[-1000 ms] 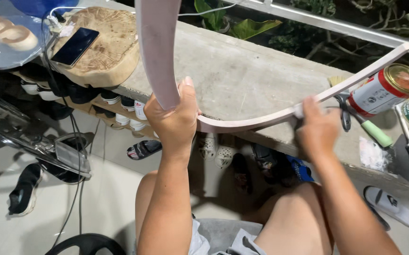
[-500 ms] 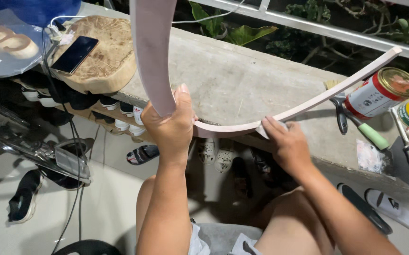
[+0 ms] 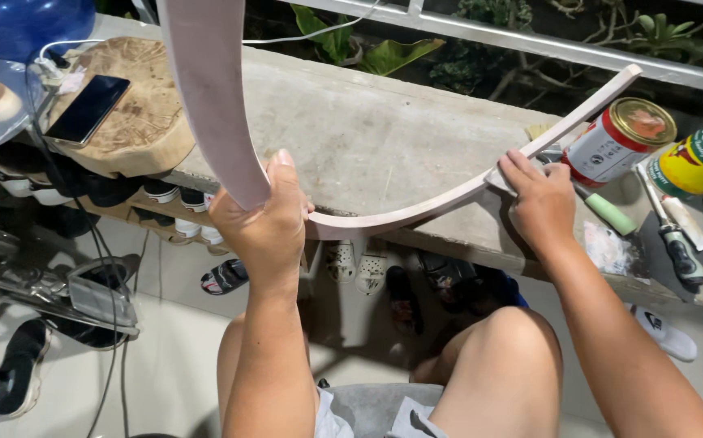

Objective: The person sands the inner and outer surfaces of a large circular wooden frame using a piece of sandpaper and then brushes it with a brush.

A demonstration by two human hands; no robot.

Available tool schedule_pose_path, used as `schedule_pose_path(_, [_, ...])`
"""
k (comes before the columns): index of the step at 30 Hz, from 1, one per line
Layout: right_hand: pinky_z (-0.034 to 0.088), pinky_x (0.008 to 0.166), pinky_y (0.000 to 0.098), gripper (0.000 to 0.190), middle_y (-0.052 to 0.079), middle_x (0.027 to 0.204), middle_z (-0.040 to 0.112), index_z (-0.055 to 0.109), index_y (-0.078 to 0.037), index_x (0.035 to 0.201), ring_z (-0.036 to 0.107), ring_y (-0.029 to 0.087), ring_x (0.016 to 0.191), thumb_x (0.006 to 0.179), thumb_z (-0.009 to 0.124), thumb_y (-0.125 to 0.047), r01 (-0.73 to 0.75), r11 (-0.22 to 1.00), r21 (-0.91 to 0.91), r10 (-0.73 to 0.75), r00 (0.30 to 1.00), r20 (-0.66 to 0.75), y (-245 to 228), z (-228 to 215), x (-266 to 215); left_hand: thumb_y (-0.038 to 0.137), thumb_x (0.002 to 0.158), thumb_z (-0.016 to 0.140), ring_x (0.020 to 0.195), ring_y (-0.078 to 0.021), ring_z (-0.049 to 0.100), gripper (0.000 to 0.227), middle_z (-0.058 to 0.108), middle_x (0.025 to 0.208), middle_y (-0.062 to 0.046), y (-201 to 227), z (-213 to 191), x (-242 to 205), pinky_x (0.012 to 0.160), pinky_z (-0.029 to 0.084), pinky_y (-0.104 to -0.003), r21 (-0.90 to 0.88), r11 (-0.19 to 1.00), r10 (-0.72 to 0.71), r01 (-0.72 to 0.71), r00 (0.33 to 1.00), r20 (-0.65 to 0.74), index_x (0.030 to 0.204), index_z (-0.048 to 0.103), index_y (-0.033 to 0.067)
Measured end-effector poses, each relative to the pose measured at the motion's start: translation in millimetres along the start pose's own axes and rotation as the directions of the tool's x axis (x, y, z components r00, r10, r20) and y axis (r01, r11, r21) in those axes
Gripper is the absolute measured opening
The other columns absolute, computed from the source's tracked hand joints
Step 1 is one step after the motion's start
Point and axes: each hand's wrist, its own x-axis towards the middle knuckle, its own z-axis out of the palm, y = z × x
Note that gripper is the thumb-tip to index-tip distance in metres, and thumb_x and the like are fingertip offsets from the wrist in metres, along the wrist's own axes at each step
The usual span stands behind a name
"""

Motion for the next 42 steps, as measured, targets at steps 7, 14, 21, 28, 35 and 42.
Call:
schedule_pose_path(7, [0.051, 0.091, 0.0406, 0.062, 0.008, 0.135, 0.071, 0.067, -0.022, 0.138, 0.068, 0.035, 0.1, 0.079, 0.059, -0.006, 0.097, 0.908, 0.408, -0.143, 0.986, 0.084, -93, -40, -11, -0.007, 0.093, 0.063, 0.036, -0.0152, 0.052, 0.038, 0.049, 0.04, -0.006, 3, 3, 1, 0.047, 0.046, -0.028, -0.012, 0.999, 0.03, -0.029, 0.999, 0.027, 0.058, 0.055, 0.0052])
schedule_pose_path(14, [0.046, 0.091, 0.0456, 0.059, 0.01, 0.133, 0.065, 0.062, -0.018, 0.135, 0.057, 0.037, 0.114, 0.08, 0.071, -0.039, -0.582, 0.718, 0.382, 0.498, 0.813, 0.303, -83, -70, 37, -0.007, 0.094, 0.064, 0.036, -0.0147, 0.052, 0.037, 0.051, 0.041, -0.006, 3, 3, 0, 0.047, 0.049, -0.028, 0.015, 0.998, 0.054, -0.055, 0.998, 0.035, 0.059, 0.059, 0.005])
schedule_pose_path(21, [0.057, 0.074, 0.0438, 0.051, -0.011, 0.129, 0.076, 0.075, -0.034, 0.132, 0.066, 0.035, 0.102, 0.084, 0.068, -0.018, 0.097, 0.991, 0.091, -0.09, 0.993, -0.077, -2, -5, 11, -0.005, 0.097, 0.063, 0.037, -0.0153, 0.052, 0.039, 0.051, 0.042, -0.005, 5, 1, 4, 0.051, 0.048, -0.027, 0.029, 0.999, 0.033, -0.035, 0.998, 0.05, 0.059, 0.06, 0.0059])
schedule_pose_path(28, [0.053, 0.089, 0.0426, 0.075, 0.003, 0.137, 0.07, 0.063, -0.02, 0.145, 0.065, 0.042, 0.107, 0.074, 0.051, 0.0, 0.077, 0.891, 0.448, -0.107, 0.993, 0.043, -73, -10, -3, -0.005, 0.093, 0.064, 0.036, -0.0151, 0.052, 0.041, 0.049, 0.039, -0.005, 7, 5, 6, 0.047, 0.045, -0.028, 0.047, 0.997, 0.059, -0.061, 0.998, 0.034, 0.054, 0.057, 0.0054])
schedule_pose_path(35, [0.053, 0.085, 0.0418, 0.054, 0.003, 0.123, 0.067, 0.062, -0.017, 0.129, 0.06, 0.033, 0.102, 0.079, 0.073, -0.034, -0.567, 0.663, 0.488, 0.452, 0.823, 0.343, -98, -78, 51, -0.006, 0.093, 0.063, 0.035, -0.0157, 0.052, 0.041, 0.049, 0.039, -0.006, 0, 3, 2, 0.048, 0.045, -0.027, 0.007, 0.999, 0.035, -0.035, 0.999, 0.017, 0.054, 0.056, 0.0054])
schedule_pose_path(42, [0.052, 0.096, 0.0392, 0.081, -0.008, 0.145, 0.065, 0.062, -0.03, 0.148, 0.064, 0.034, 0.109, 0.07, 0.066, -0.007, -0.009, 0.962, 0.273, -0.046, 0.98, 0.191, -46, -18, 6, -0.004, 0.092, 0.065, 0.035, -0.0152, 0.052, 0.039, 0.051, 0.04, -0.006, 1, 2, 1, 0.046, 0.043, -0.026, 0.047, 0.999, -0.01, 0.011, 1.0, -0.009, 0.056, 0.057, 0.0056])
